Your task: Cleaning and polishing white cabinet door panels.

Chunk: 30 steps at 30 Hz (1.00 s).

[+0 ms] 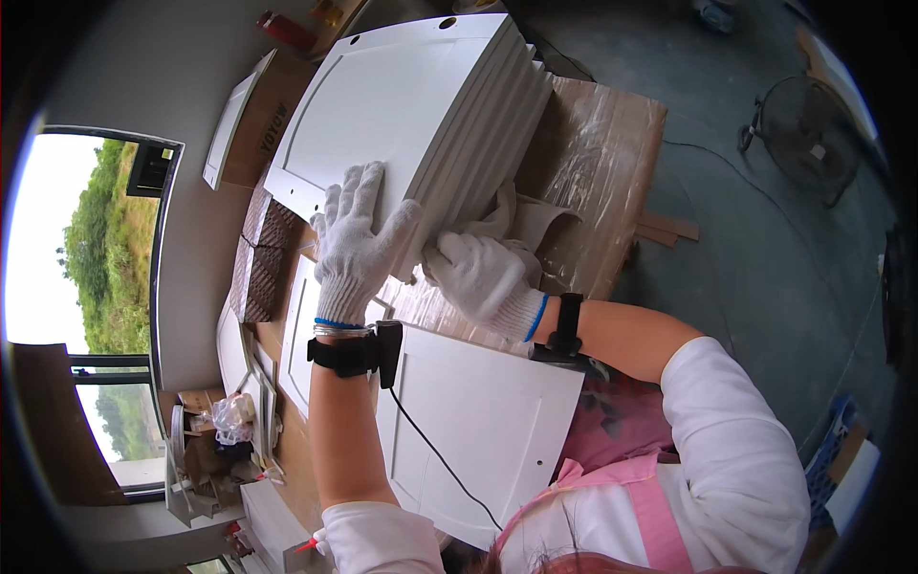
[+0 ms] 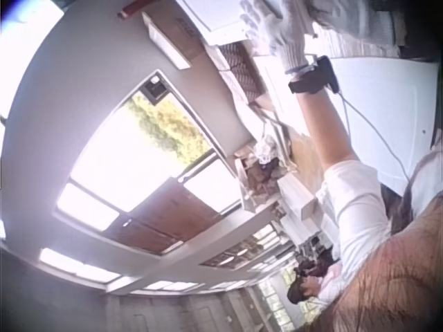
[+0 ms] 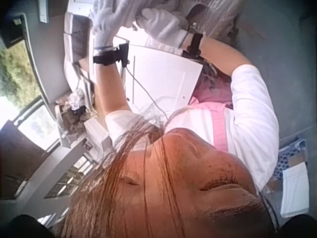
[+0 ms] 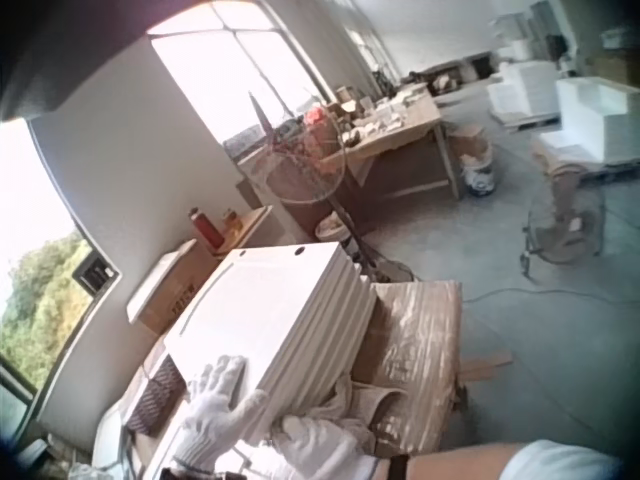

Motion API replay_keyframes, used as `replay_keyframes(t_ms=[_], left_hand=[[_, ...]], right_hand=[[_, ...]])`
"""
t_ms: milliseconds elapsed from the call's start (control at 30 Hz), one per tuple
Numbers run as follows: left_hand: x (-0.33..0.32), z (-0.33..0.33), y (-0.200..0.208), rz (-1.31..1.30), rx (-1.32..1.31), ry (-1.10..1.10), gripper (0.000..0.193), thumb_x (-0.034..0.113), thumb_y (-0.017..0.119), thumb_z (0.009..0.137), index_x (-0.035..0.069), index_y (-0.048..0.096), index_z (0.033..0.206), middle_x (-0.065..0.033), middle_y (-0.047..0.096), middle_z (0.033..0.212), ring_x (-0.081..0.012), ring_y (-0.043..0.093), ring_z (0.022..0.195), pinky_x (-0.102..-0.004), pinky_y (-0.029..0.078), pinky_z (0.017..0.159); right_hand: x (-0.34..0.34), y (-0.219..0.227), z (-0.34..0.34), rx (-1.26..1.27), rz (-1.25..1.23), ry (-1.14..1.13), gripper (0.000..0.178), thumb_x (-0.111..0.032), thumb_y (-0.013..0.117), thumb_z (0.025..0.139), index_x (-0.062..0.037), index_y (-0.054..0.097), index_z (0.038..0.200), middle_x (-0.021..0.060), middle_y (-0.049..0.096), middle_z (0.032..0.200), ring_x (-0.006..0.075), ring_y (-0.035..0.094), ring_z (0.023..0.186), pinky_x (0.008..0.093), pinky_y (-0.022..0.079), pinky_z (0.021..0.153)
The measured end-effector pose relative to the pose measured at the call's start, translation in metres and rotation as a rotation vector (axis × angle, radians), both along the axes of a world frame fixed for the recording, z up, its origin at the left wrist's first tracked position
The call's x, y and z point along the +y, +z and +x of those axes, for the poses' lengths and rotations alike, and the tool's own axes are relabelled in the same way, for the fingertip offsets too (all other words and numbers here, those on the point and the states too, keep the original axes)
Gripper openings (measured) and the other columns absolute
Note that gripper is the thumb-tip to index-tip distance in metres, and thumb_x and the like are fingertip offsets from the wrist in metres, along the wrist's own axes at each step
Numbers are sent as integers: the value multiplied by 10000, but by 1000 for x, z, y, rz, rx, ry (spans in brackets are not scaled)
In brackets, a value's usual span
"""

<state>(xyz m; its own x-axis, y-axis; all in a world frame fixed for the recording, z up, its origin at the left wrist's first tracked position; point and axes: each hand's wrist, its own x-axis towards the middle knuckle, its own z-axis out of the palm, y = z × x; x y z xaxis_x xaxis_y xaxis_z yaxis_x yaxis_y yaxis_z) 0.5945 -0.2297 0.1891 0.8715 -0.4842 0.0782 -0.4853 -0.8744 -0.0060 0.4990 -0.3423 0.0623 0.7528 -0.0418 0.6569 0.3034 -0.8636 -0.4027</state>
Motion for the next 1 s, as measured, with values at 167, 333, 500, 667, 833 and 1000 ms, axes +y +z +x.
replay_keyframes(t_ms=[167, 333, 500, 667, 833, 1000], left_hand=[[-8, -1, -1, -31, 7, -26, 821, 629, 527, 897, 143, 382, 1542, -199, 295, 1610, -419, 196, 1504, -508, 166, 1227], [3, 1, -6, -51, -9, -12, 847, 696, 514, 884, 166, 396, 1534, -172, 296, 1613, -435, 178, 1508, -572, 85, 1230], [7, -1, -5, -39, -10, -18, 852, 694, 512, 885, 164, 384, 1539, -186, 296, 1610, -446, 190, 1501, -581, 113, 1222], [-5, -1, -2, -11, -25, -29, 767, 559, 539, 919, 124, 393, 1533, -200, 321, 1597, -424, 224, 1492, -506, 209, 1216], [-2, -3, 2, -8, -43, -23, 762, 542, 548, 921, 112, 394, 1531, -198, 317, 1601, -403, 234, 1495, -482, 202, 1222], [1, 3, -4, -35, 10, -24, 819, 622, 536, 902, 159, 357, 1554, -175, 279, 1621, -424, 187, 1506, -504, 144, 1238]], right_hand=[[-36, -30, 0, 102, -319, 379, 240, -222, 681, 874, -96, 679, 1079, 60, 628, 1061, 218, 655, 946, 323, 547, 815], [-99, -20, 18, 563, 252, 204, 249, -269, 637, 937, -77, 674, 1089, 144, 638, 1182, 294, 654, 1088, 358, 543, 893], [-173, 17, 63, 379, 576, -272, 381, -320, 669, 930, -95, 637, 1236, 155, 641, 1232, 335, 616, 1162, 411, 513, 978], [-105, -44, 82, 605, -61, -422, 493, -330, 592, 957, -61, 495, 1358, 199, 605, 1207, 366, 641, 1071, 434, 546, 891], [-17, -24, 1, 767, 45, 260, 547, -230, 664, 896, -115, 488, 1401, 143, 544, 1382, 283, 592, 1236, 447, 589, 845], [-70, -14, 13, 885, 551, 481, 426, -261, 619, 928, -91, 573, 1315, 130, 621, 1315, 270, 621, 1204, 363, 540, 958]])
